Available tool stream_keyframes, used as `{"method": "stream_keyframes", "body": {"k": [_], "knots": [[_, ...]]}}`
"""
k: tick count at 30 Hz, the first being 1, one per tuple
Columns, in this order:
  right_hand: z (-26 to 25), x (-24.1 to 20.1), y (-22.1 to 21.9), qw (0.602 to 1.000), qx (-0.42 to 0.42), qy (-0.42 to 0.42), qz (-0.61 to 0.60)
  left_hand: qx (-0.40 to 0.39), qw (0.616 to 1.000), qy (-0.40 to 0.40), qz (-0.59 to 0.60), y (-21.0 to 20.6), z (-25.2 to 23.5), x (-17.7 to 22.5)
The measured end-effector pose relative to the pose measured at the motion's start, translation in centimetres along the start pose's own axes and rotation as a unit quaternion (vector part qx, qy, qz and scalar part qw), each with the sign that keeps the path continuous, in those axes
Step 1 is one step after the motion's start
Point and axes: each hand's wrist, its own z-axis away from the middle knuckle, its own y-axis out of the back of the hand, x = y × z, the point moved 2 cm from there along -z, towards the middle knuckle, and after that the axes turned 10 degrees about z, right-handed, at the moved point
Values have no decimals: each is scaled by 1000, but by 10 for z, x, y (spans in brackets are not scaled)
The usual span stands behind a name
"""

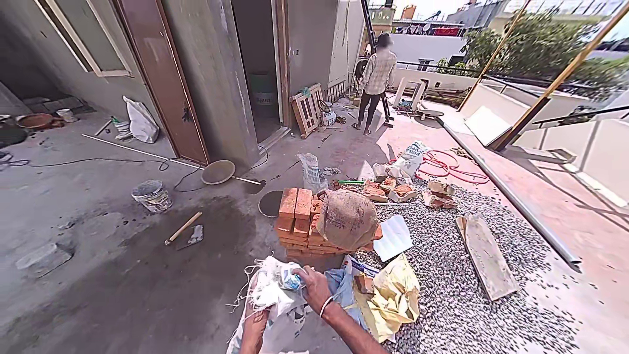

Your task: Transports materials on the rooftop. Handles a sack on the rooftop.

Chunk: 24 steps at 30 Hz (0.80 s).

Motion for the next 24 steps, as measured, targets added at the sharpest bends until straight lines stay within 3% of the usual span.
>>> {"method": "stream_keyframes", "body": {"k": [6,9,11,13,18,20,21,22,24], "knots": [[6,-6,-23,991,46,97,84,-47,997,-19,-52,-14,-1,-9],[-4,-1,-27,991,-42,71,102,-129,976,-91,-152,-14,5,-17],[-13,1,-20,989,-96,44,107,-167,957,-85,-220,-16,13,-11],[-19,2,-12,989,-95,38,110,-173,953,-80,-235,-16,21,-5],[-24,-3,10,989,-119,-6,85,-186,930,-171,-265,-8,33,-16],[-22,2,19,995,-92,-42,18,-124,941,-174,-261,-2,29,-30],[-20,4,23,997,-50,-44,-33,-54,965,-172,-191,3,23,-35],[-18,8,26,996,5,-38,-83,16,984,-139,-107,8,14,-36],[-18,22,26,981,89,-35,-170,134,988,-57,-50,19,-11,-22]]}}
